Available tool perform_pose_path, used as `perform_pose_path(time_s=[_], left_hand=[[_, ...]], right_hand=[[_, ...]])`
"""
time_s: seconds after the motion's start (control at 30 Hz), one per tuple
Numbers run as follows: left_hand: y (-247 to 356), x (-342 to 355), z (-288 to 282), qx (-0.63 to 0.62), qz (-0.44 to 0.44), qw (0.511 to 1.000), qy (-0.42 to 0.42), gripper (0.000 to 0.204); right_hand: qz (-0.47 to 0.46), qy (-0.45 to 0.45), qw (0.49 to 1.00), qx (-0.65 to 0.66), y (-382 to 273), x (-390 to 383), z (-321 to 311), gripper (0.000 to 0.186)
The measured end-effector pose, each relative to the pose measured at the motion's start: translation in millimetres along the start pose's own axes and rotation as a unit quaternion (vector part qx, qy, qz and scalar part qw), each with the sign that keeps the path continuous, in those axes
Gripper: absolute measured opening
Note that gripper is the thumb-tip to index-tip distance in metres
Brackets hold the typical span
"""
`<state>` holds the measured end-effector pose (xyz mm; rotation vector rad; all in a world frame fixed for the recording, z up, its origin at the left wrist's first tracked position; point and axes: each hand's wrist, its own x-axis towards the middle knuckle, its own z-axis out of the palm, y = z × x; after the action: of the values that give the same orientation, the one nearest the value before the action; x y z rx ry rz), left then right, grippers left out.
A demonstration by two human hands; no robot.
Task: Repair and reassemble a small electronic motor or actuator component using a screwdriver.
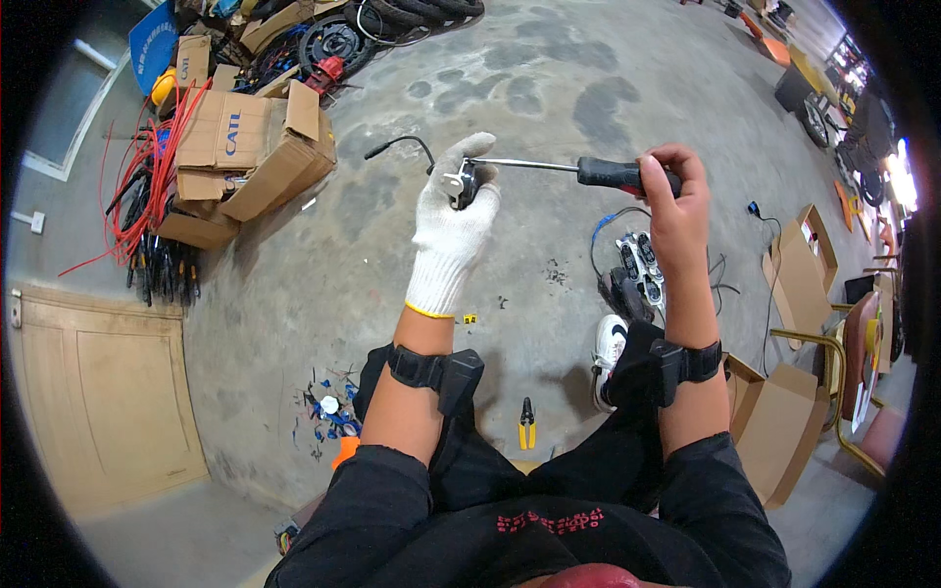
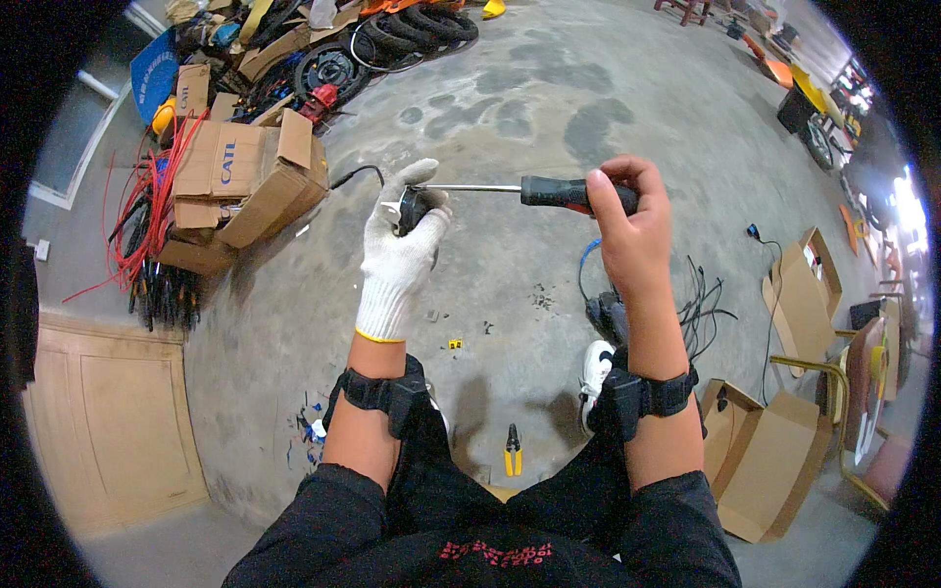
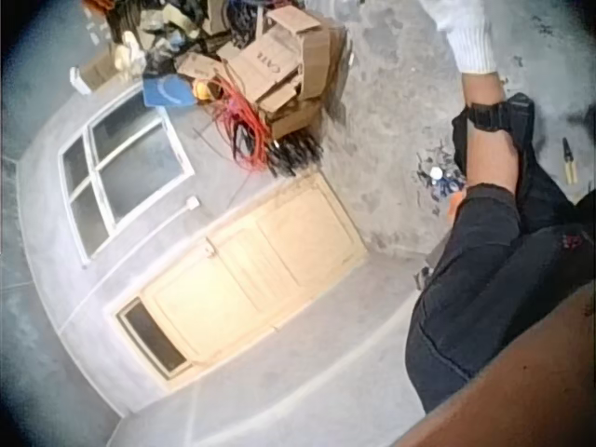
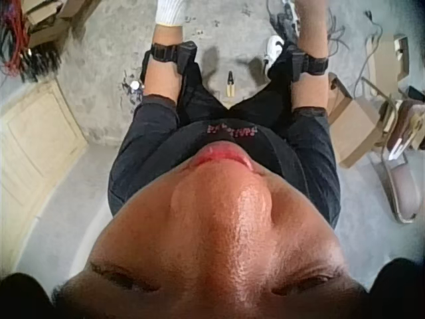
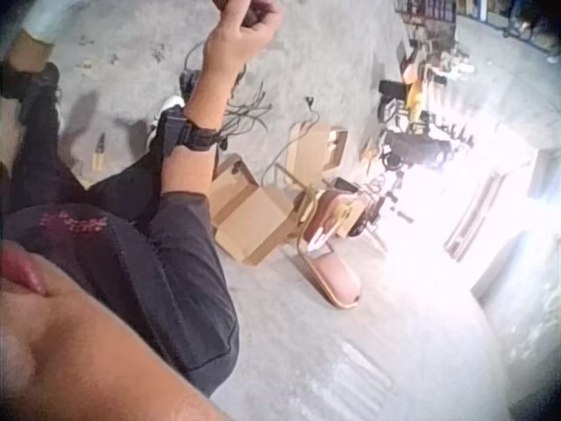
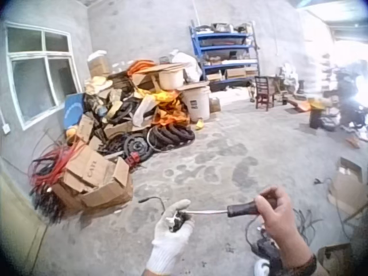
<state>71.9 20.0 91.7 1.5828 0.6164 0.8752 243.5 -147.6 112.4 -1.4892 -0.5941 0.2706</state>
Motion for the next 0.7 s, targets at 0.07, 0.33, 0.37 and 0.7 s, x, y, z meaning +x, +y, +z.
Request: perform_pose_path(time_s=[0.07, 0.33, 0.37, 0.7], left_hand=[[0.3, 0.1, -1.0, -0.019, -0.004, 1.000, 0.003, 0.048], [1.2, -1.1, -0.2, -0.004, -0.007, 1.000, -0.004, 0.050], [1.4, -0.9, 0.0, 0.008, 0.002, 1.000, -0.005, 0.050], [-3.5, 2.5, -6.5, -0.017, -0.013, 1.000, 0.009, 0.050]], right_hand=[[-0.163, 0.021, 0.986, -0.024, 0.0, -2.7, 2.5, 0.023], [0.176, -0.039, 0.981, -0.065, -2.0, 4.1, 2.1, 0.041], [0.210, -0.081, 0.969, -0.098, -1.1, 4.5, 2.3, 0.046], [-0.139, 0.005, 0.990, -0.024, 4.7, -6.9, 6.8, 0.025]])
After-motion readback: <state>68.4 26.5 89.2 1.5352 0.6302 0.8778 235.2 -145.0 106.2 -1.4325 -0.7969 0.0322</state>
